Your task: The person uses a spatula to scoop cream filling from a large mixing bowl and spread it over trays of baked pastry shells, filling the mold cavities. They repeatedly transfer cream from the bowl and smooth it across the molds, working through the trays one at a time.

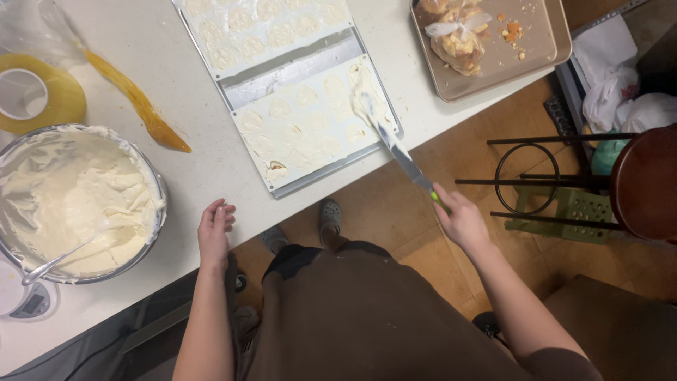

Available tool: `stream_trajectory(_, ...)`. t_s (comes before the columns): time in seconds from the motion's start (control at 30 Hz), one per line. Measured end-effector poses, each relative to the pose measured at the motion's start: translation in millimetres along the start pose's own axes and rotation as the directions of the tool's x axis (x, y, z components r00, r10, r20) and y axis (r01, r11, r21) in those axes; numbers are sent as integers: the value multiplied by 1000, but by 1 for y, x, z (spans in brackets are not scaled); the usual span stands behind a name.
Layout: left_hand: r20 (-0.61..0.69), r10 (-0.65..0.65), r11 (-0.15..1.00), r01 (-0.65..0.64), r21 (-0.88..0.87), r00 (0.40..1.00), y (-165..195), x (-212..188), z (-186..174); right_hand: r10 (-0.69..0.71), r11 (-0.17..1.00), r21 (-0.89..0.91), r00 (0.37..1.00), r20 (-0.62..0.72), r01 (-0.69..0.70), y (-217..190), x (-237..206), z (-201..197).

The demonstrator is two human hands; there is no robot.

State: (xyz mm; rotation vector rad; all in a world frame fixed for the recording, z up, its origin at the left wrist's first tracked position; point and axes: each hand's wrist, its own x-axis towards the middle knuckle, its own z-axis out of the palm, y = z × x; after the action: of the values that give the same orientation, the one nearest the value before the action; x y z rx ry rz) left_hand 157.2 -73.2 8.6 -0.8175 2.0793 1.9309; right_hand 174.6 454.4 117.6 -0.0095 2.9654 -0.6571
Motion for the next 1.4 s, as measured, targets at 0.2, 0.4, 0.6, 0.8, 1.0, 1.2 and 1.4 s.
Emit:
stream_trajectory(0.2,2,30,999,-30,-40,1000,-4,2,0,151,988,15,988,36,-152,10,-65,-34)
stream_trajectory(0.4,-11,60,998,-60,-37,998,-10,3,1,110,990,100,990,-85,-102,12,-48,-26)
stream_trajectory(0.6,-21,51,998,-52,-30,998,-9,3,0,123,967,214,990,74,-136,18,-7,-21)
stream_trajectory(0.8,-7,45,997,-45,-61,999,-9,3,1,246,959,93,951,186,-267,25,-42,-59)
stream_trajectory(1.0,-11,37,999,-37,-34,999,-5,0,3,162,980,108,986,46,-166,33,-21,-47)
stream_trajectory(1.2,-13,35,999,-35,-9,999,-4,1,1,141,894,384,957,252,-233,63,1,-34)
stream_trajectory(1.4,-7,41,999,-41,-17,999,-6,3,2,206,886,364,947,248,-288,82,-29,-57)
